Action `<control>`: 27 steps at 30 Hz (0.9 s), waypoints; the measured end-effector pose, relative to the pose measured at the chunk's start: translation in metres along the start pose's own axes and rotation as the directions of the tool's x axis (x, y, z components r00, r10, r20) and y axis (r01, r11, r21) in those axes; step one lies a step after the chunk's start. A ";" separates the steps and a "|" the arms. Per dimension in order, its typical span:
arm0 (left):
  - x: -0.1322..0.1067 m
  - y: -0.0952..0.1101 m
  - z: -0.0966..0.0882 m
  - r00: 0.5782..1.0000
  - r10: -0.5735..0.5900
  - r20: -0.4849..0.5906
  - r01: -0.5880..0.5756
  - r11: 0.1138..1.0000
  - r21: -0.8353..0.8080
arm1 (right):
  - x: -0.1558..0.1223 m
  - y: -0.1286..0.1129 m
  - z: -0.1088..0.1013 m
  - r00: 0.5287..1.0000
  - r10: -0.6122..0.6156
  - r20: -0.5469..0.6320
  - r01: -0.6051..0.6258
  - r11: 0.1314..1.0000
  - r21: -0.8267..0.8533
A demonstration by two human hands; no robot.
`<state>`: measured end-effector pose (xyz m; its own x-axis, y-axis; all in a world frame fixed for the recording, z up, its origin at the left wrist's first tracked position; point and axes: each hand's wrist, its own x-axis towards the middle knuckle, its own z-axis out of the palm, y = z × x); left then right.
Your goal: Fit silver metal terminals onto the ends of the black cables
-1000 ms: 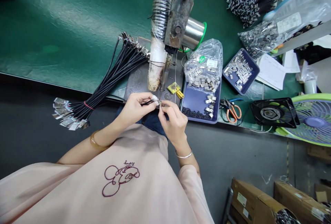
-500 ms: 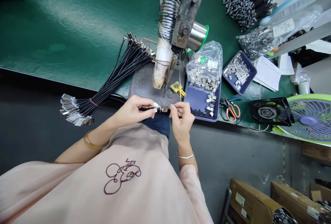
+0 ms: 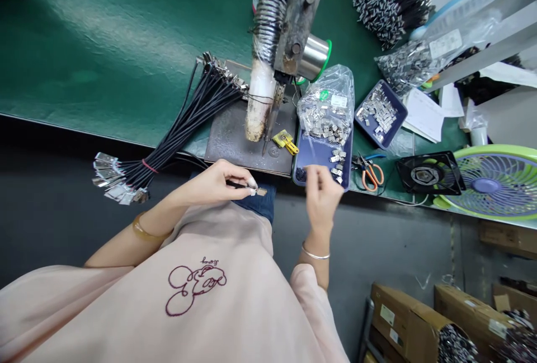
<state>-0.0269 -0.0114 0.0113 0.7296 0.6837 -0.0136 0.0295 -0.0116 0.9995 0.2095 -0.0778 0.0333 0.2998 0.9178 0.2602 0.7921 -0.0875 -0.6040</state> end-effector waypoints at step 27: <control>0.015 -0.011 0.018 0.924 -0.025 -0.382 0.009 0.999 -0.043 | -0.007 -0.026 0.045 0.966 0.139 0.216 -0.237 0.807 0.541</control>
<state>-0.0042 -0.0138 -0.0007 0.4122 0.9107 -0.0265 0.0066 0.0260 0.9996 0.1629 -0.0647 0.0138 0.2851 0.9585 0.0050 0.2810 -0.0786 -0.9565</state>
